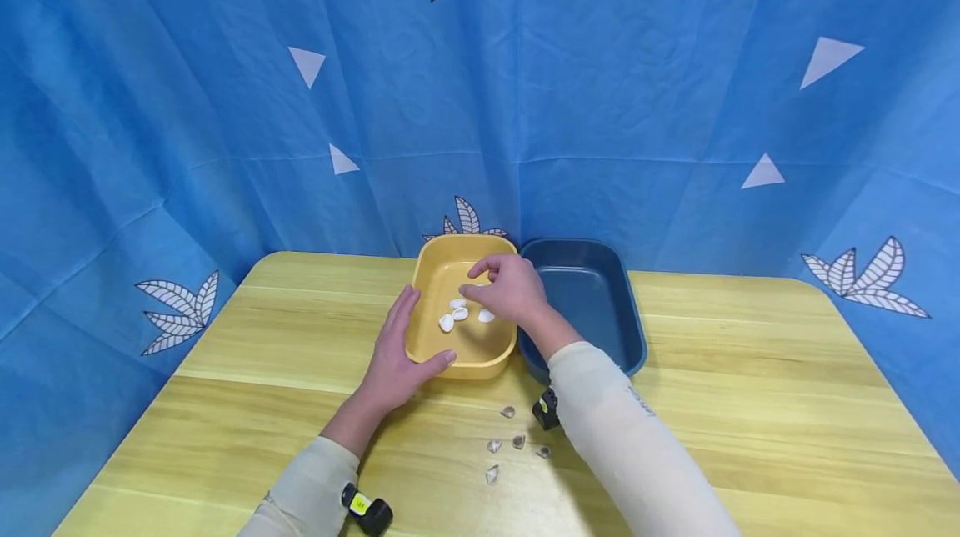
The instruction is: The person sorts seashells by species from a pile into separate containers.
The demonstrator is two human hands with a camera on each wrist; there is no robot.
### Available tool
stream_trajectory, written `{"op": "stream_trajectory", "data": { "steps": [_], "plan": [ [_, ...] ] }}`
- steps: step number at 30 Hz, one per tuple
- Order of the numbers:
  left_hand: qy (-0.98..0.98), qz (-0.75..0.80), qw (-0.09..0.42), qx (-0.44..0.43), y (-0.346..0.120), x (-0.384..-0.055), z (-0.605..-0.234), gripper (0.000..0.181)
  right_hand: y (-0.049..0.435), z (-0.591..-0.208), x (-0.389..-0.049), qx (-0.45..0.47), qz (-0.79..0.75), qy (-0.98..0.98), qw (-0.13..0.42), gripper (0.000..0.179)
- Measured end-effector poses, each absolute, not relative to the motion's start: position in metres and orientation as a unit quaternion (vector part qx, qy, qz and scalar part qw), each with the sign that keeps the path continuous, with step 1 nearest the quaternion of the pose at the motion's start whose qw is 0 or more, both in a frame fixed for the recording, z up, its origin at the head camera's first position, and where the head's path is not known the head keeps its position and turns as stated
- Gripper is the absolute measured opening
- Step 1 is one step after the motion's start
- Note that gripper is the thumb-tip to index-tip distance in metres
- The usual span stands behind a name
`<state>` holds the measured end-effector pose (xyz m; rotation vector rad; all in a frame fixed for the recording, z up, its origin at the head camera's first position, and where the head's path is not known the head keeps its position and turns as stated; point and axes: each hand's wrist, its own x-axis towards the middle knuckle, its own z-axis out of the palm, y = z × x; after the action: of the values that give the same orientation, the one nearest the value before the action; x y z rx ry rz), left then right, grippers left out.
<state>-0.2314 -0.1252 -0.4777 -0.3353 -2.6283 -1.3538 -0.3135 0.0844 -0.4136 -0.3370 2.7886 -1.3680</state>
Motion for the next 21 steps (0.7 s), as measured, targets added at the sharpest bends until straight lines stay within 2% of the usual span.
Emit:
{"op": "stream_trajectory", "data": {
  "steps": [21],
  "plan": [
    [-0.885,-0.447,0.08,-0.105,-0.124,-0.232,-0.477,0.106,0.105,-0.39,-0.261,-0.175,-0.441,0.88,-0.031,0.019]
  ]
}}
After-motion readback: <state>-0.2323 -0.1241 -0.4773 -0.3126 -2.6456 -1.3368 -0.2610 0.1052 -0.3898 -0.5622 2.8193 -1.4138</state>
